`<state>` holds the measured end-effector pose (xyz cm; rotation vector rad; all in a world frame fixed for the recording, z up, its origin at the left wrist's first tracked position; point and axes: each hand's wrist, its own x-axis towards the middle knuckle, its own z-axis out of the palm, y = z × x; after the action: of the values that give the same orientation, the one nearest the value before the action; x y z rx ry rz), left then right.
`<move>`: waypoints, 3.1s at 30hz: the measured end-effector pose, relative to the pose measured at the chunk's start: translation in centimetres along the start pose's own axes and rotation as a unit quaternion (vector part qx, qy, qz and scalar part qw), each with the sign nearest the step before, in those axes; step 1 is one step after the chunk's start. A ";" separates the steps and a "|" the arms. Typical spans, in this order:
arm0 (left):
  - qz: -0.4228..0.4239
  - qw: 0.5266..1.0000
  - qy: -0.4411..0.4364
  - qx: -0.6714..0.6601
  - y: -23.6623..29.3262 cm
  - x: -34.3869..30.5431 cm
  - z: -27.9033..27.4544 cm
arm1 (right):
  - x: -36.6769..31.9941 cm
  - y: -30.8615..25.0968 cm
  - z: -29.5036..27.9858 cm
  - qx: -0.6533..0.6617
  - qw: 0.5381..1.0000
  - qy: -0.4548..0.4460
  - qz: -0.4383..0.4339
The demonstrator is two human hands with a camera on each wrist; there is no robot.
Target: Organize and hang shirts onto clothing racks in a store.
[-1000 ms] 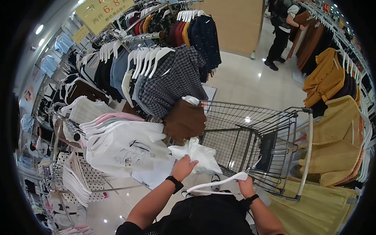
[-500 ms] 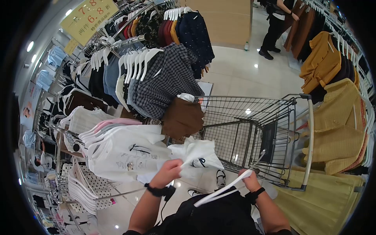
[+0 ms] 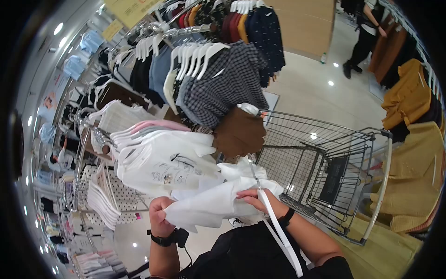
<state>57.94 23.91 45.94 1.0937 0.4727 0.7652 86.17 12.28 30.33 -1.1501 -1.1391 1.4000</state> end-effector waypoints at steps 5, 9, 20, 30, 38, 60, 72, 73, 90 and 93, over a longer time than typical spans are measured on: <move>-0.029 0.994 0.098 0.039 1.0 -3.1 -2.3 | 2.7 -0.1 1.9 0.055 0.993 -0.007 0.105; 0.013 0.985 0.172 0.024 2.1 -6.7 -3.0 | 4.0 2.5 3.6 0.103 0.983 -0.075 0.134; 0.052 0.972 0.227 0.023 5.2 -15.4 -6.7 | 5.1 5.8 14.5 0.013 0.989 -0.030 0.142; -0.033 0.985 0.170 0.019 4.8 -23.8 -10.8 | 5.0 12.9 26.8 0.204 0.912 -0.075 0.347; 0.017 0.987 0.158 -0.038 7.0 -30.1 -14.4 | 4.0 15.8 36.7 0.451 0.806 -0.178 0.341; 0.107 0.975 0.193 0.005 11.6 -41.5 -15.2 | 2.3 6.5 44.5 0.297 0.893 -0.240 0.237; -0.014 0.918 0.292 0.268 11.1 -46.6 -18.5 | 0.1 -0.9 41.7 0.254 0.923 -0.257 0.132; -0.038 0.898 0.298 0.321 11.0 -46.7 -18.7 | -0.3 -1.7 41.7 0.229 0.926 -0.273 0.122; -0.018 0.872 0.309 0.379 2.7 -35.9 -11.7 | -2.5 -7.1 41.7 -0.059 0.953 -0.289 0.070; -0.001 0.885 0.285 0.368 1.7 -34.3 -11.9 | -2.0 -6.7 39.9 -0.057 0.956 -0.283 0.057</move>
<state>26.68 5.81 41.92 1.5593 1.3472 0.9340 47.59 7.68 41.93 -0.9239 -1.5867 1.8408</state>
